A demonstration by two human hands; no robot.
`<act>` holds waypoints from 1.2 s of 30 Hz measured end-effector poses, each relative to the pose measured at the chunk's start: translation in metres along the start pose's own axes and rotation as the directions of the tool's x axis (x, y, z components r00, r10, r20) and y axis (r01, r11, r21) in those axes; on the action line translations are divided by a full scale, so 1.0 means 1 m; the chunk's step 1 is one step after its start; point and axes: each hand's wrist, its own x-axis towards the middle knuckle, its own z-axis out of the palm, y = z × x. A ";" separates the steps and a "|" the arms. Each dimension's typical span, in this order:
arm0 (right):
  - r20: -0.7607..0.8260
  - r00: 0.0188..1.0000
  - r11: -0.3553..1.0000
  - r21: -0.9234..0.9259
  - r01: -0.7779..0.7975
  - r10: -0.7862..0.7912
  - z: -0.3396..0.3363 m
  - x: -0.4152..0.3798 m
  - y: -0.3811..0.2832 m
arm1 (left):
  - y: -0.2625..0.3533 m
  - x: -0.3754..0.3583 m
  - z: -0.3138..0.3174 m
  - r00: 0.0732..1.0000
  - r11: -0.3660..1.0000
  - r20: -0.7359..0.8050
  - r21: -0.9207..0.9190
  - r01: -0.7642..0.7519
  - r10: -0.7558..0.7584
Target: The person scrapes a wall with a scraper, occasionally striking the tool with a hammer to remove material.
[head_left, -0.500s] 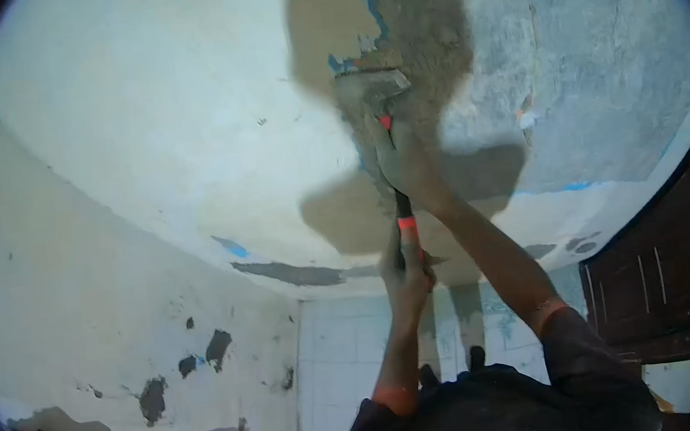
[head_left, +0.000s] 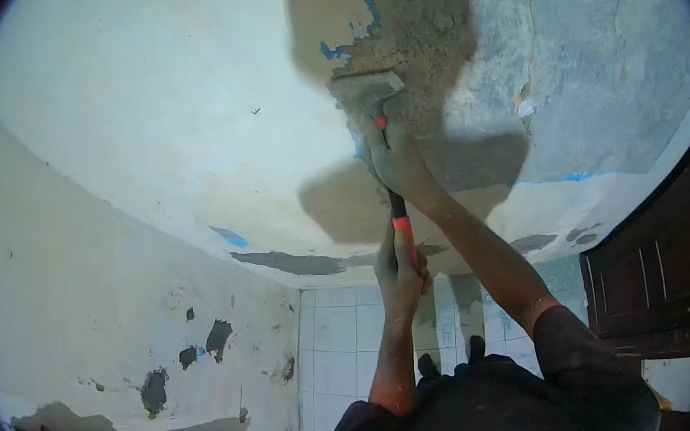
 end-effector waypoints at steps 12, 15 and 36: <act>0.127 0.980 0.988 -0.003 -0.152 0.151 -0.012 0.004 -0.006 | 0.002 -0.001 0.004 1.000 0.999 -0.015 -0.037 0.019 -0.019; 0.139 0.979 0.988 0.022 -0.154 0.149 -0.011 0.013 -0.025 | 0.009 0.006 0.004 0.995 0.996 0.072 -0.074 -0.057 0.063; 0.270 0.928 0.822 0.444 -0.356 0.257 -0.038 -0.081 0.022 | -0.055 -0.058 0.008 0.998 0.996 -0.034 -0.074 0.050 -0.053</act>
